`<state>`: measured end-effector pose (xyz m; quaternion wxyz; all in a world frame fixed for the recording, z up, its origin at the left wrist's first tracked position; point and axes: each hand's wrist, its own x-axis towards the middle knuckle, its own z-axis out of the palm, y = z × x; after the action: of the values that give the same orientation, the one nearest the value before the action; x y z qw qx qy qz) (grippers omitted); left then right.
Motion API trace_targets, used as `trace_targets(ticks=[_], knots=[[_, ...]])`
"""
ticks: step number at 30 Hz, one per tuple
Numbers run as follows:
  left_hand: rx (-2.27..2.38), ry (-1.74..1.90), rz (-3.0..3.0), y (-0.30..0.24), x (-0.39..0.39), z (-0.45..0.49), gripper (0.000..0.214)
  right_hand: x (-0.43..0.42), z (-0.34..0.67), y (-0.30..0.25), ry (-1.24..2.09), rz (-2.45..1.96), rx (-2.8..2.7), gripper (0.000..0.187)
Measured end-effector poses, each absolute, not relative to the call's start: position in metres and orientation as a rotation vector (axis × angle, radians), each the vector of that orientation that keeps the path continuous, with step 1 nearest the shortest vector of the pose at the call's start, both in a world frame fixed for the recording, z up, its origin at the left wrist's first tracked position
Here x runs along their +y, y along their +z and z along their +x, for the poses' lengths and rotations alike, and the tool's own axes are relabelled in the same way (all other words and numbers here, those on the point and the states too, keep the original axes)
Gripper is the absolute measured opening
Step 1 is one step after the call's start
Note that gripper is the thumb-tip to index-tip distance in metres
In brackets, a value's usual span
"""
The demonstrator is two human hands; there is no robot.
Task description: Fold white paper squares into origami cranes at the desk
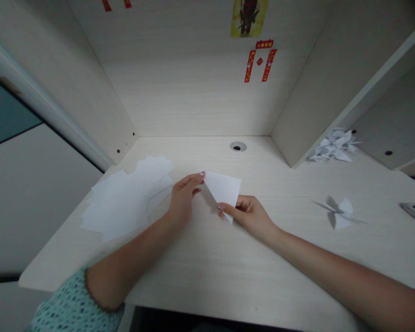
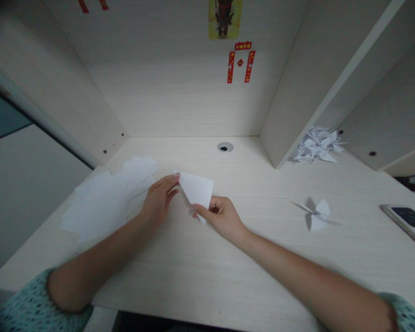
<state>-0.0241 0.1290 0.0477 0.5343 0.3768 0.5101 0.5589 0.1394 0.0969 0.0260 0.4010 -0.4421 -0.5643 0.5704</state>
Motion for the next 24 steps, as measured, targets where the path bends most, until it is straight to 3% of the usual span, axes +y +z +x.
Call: trace_targets(ticks=[10,20,24], knots=[[1.344,1.521,0.752,0.049,0.157,-0.054,0.038,0.091,0.143,0.023,1.449,-1.161,-1.464,0.033],[1.225,1.166,1.302,0.040,0.134,-0.030,0.035,0.096,0.145,0.027,1.344,-1.179,-1.403,0.035],[1.297,1.188,1.300,0.043,0.131,-0.028,0.032,0.098,0.148,0.027,1.306,-1.175,-1.494,0.034]])
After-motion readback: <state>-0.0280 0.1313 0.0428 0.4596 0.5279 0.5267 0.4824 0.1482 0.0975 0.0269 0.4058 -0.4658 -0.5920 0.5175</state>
